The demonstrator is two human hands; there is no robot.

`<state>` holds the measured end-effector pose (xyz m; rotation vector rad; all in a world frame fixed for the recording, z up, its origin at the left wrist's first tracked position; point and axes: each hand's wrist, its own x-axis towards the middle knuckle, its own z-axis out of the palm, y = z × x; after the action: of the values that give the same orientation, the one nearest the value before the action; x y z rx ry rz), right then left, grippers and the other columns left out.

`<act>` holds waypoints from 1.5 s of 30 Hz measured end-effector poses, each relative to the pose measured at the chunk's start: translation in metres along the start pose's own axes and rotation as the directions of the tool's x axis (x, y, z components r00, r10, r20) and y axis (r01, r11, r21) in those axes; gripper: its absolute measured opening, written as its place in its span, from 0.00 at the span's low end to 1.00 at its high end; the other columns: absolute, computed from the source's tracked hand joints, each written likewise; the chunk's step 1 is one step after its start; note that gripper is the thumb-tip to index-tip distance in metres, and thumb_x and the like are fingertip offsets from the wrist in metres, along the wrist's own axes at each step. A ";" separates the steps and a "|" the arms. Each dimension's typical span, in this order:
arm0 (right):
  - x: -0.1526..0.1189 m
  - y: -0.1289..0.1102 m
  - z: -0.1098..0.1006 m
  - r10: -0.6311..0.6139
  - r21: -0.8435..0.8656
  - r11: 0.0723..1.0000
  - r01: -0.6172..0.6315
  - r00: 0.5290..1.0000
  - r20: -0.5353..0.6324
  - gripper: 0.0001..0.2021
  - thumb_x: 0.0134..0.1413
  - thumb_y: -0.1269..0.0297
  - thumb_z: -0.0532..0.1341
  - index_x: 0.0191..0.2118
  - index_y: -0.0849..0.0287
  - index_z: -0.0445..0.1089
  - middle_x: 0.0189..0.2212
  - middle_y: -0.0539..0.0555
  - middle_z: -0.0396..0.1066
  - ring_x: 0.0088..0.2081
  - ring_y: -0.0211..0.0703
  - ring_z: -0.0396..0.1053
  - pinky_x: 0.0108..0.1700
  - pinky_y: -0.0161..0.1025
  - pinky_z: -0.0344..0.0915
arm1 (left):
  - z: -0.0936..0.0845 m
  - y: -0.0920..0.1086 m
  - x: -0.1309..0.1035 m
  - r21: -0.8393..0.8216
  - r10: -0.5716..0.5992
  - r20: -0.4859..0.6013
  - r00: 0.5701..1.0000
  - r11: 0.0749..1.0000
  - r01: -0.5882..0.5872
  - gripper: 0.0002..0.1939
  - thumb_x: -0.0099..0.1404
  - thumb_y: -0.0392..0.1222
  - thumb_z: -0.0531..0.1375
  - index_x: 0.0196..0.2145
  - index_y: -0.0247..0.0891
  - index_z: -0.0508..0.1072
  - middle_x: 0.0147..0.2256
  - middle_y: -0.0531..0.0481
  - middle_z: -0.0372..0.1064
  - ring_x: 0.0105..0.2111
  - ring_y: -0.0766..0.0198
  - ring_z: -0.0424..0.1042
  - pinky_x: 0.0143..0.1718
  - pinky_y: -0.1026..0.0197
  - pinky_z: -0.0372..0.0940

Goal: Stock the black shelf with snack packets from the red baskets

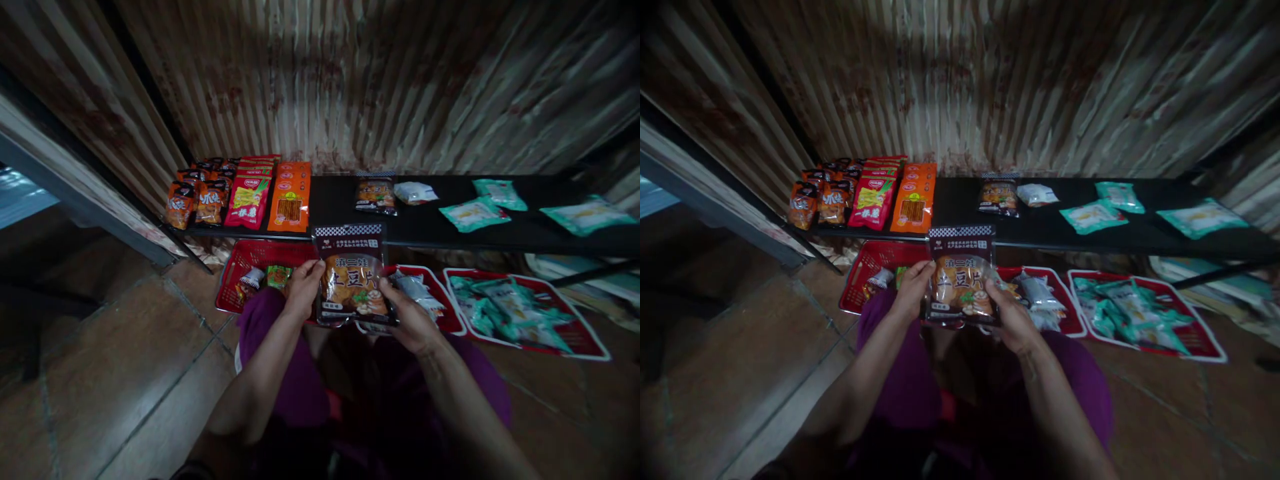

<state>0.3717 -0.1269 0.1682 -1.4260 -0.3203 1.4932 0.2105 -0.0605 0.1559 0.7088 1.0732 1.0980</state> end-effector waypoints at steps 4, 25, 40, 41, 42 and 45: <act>-0.017 0.002 -0.011 -0.013 0.005 1.000 0.013 1.000 -0.005 0.13 0.51 0.56 0.61 0.41 0.56 0.71 0.35 0.55 0.78 0.36 0.51 0.76 0.38 0.48 0.73 | 0.003 -0.005 -0.015 0.019 0.059 0.096 0.994 0.998 -0.061 0.14 0.50 0.51 0.62 0.27 0.36 0.72 0.24 0.55 0.68 0.25 0.69 0.64 0.29 0.66 0.58; 0.085 -0.045 0.064 0.132 -0.069 0.990 -0.126 0.987 0.091 0.13 0.46 0.55 0.64 0.37 0.56 0.75 0.34 0.54 0.78 0.38 0.52 0.75 0.37 0.45 0.73 | -0.020 0.034 0.074 0.063 0.074 -0.122 0.990 0.996 -0.067 0.15 0.55 0.53 0.60 0.31 0.38 0.74 0.29 0.51 0.71 0.31 0.65 0.68 0.34 0.64 0.63; 0.128 -0.057 0.044 -0.088 -0.002 0.996 0.088 0.996 -0.026 0.12 0.45 0.53 0.64 0.32 0.55 0.74 0.31 0.53 0.78 0.41 0.52 0.74 0.41 0.45 0.72 | 0.036 0.020 0.153 0.061 0.111 -0.093 0.990 0.993 -0.105 0.14 0.54 0.52 0.58 0.24 0.37 0.70 0.20 0.55 0.64 0.22 0.68 0.62 0.25 0.66 0.58; 0.133 -0.060 0.041 -0.117 -0.005 0.993 0.117 0.992 -0.038 0.12 0.44 0.53 0.65 0.32 0.55 0.74 0.31 0.53 0.78 0.41 0.51 0.74 0.41 0.44 0.72 | 0.041 0.021 0.160 0.101 0.130 -0.106 0.986 0.988 -0.119 0.14 0.54 0.52 0.58 0.22 0.38 0.69 0.19 0.56 0.63 0.21 0.68 0.61 0.24 0.66 0.56; 0.138 -0.063 0.037 -0.150 -0.009 0.989 0.150 0.987 -0.051 0.12 0.43 0.54 0.65 0.33 0.55 0.74 0.31 0.52 0.78 0.40 0.51 0.74 0.42 0.44 0.71 | 0.046 0.021 0.168 0.143 0.151 -0.113 0.982 0.981 -0.134 0.14 0.54 0.51 0.58 0.21 0.38 0.68 0.18 0.56 0.61 0.20 0.69 0.60 0.23 0.66 0.55; 0.157 -0.072 0.031 -0.270 -0.013 0.963 0.270 0.957 -0.104 0.15 0.39 0.54 0.67 0.34 0.57 0.75 0.29 0.50 0.78 0.39 0.50 0.75 0.41 0.44 0.71 | 0.062 0.023 0.191 0.245 0.213 -0.102 0.972 0.952 -0.183 0.15 0.54 0.50 0.58 0.17 0.39 0.66 0.16 0.57 0.58 0.20 0.68 0.60 0.24 0.66 0.54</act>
<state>0.4102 0.0418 0.1370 -1.3924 -0.4308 1.1922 0.2750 0.1299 0.1352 0.9610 1.2759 1.2131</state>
